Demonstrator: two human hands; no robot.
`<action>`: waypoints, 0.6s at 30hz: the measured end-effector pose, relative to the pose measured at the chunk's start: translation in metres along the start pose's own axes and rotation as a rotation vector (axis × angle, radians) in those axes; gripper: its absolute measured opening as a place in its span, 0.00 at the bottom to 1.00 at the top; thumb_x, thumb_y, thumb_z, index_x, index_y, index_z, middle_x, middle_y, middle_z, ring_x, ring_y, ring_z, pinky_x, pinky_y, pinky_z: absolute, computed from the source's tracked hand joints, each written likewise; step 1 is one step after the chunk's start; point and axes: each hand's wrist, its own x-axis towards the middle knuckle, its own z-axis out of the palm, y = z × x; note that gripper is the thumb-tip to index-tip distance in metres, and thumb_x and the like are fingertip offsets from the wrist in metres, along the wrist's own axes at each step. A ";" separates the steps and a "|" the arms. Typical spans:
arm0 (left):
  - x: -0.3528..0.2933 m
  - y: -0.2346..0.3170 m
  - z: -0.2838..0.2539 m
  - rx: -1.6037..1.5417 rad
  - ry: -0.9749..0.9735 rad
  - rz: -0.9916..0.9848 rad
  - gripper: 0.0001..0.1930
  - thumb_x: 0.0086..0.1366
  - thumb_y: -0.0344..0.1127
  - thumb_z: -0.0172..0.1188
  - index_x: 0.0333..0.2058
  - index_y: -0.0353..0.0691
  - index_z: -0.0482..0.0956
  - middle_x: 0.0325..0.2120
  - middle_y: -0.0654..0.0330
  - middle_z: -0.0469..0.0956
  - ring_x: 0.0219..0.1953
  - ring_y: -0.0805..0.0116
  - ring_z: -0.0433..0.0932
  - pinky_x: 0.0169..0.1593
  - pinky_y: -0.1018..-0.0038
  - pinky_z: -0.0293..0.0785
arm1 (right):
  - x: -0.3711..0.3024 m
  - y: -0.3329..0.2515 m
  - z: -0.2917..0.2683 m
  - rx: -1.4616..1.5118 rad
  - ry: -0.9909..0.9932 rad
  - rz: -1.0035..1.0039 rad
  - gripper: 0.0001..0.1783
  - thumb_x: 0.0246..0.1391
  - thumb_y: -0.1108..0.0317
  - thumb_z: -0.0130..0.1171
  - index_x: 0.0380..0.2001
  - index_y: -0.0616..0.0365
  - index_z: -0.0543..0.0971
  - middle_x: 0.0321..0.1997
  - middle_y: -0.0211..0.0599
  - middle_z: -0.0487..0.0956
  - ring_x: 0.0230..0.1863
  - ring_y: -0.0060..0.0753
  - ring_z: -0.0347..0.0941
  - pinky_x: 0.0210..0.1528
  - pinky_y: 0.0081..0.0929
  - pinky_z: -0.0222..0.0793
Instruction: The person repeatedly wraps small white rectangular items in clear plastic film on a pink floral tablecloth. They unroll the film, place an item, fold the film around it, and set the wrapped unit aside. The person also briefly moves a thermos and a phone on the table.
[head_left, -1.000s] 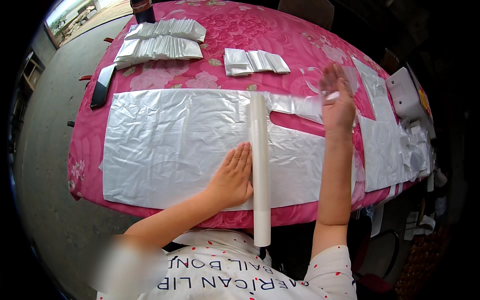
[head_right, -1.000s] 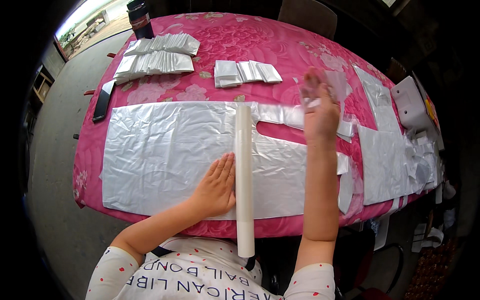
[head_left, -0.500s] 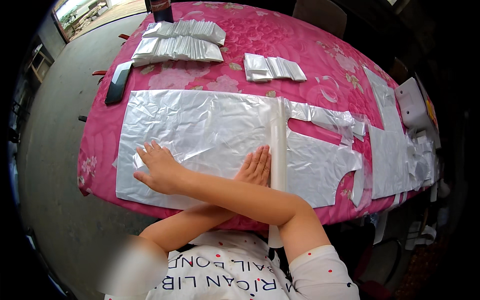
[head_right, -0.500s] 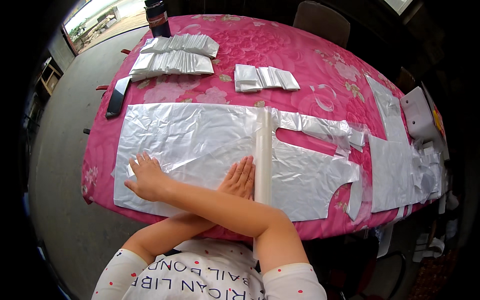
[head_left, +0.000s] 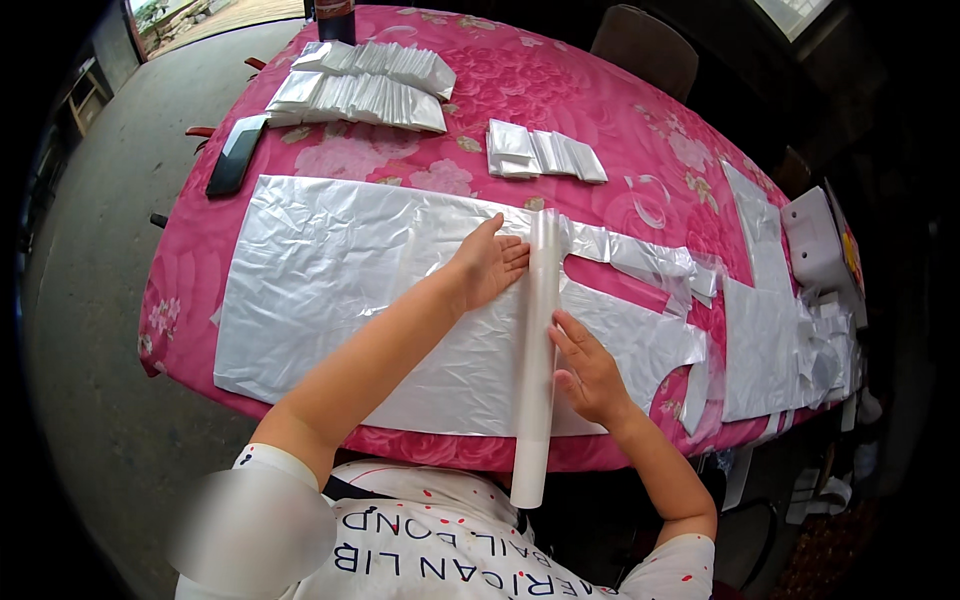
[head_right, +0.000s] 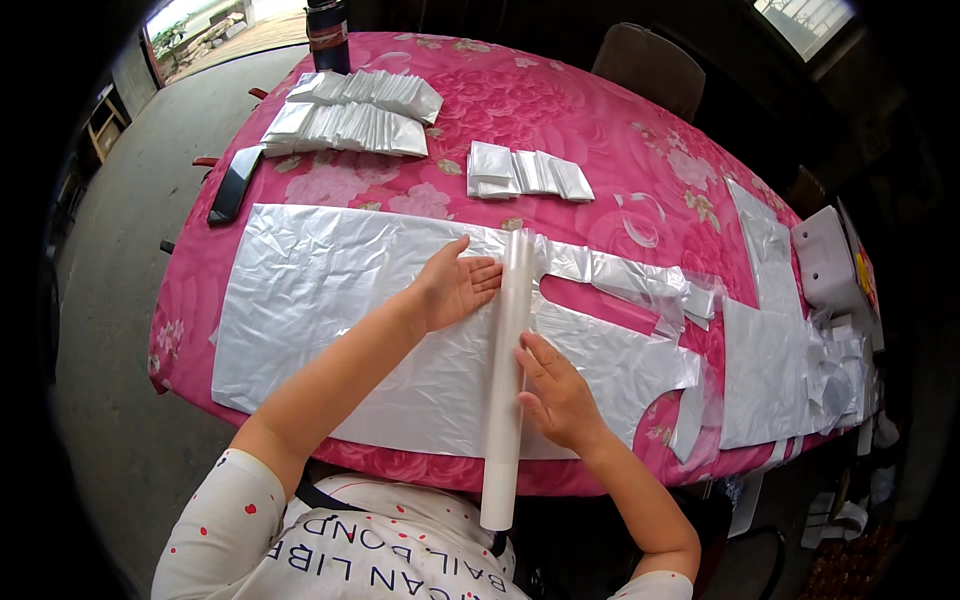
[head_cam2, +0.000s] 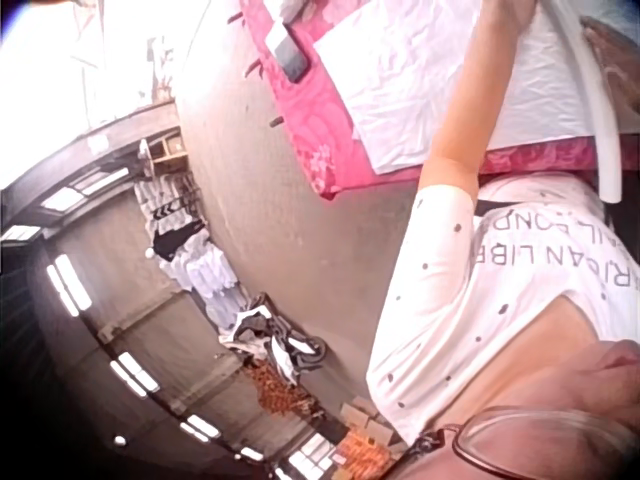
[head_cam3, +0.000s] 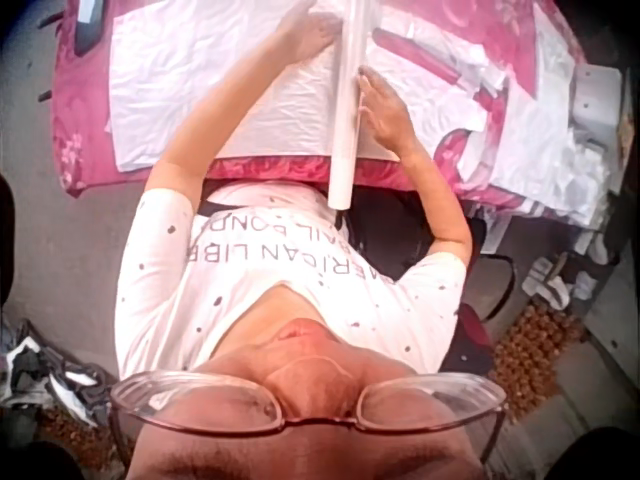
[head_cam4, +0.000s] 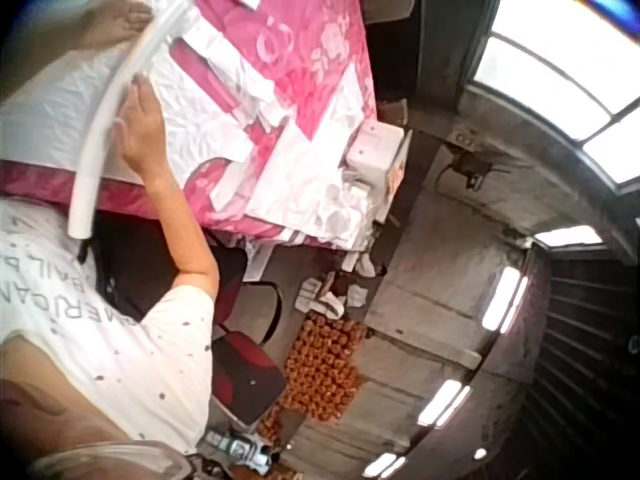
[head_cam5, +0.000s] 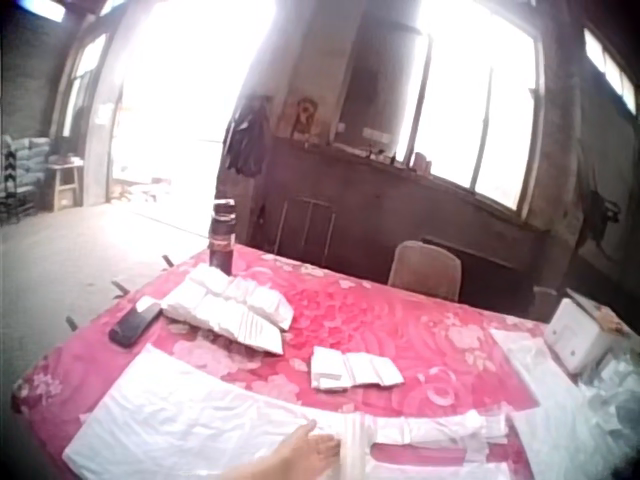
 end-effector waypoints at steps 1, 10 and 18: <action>-0.002 0.003 0.000 0.077 0.054 0.017 0.31 0.65 0.48 0.43 0.56 0.25 0.53 0.56 0.46 0.59 0.59 0.59 0.60 0.61 0.69 0.56 | 0.002 0.002 -0.001 -0.037 -0.046 -0.036 0.27 0.56 0.55 0.47 0.55 0.60 0.65 0.61 0.47 0.61 0.64 0.48 0.54 0.63 0.39 0.49; -0.116 0.062 -0.073 0.515 0.155 0.400 0.21 0.65 0.41 0.45 0.49 0.30 0.65 0.46 0.49 0.71 0.48 0.63 0.71 0.51 0.71 0.68 | 0.105 -0.092 0.075 0.258 -0.514 -0.396 0.33 0.59 0.43 0.33 0.56 0.58 0.65 0.60 0.42 0.64 0.66 0.44 0.49 0.67 0.43 0.35; -0.296 0.055 -0.156 0.804 0.508 0.557 0.18 0.67 0.39 0.43 0.50 0.32 0.65 0.46 0.54 0.72 0.46 0.67 0.72 0.49 0.74 0.67 | 0.167 -0.112 0.120 0.126 -0.247 -0.574 0.25 0.54 0.52 0.49 0.50 0.57 0.71 0.56 0.41 0.69 0.63 0.42 0.55 0.63 0.43 0.48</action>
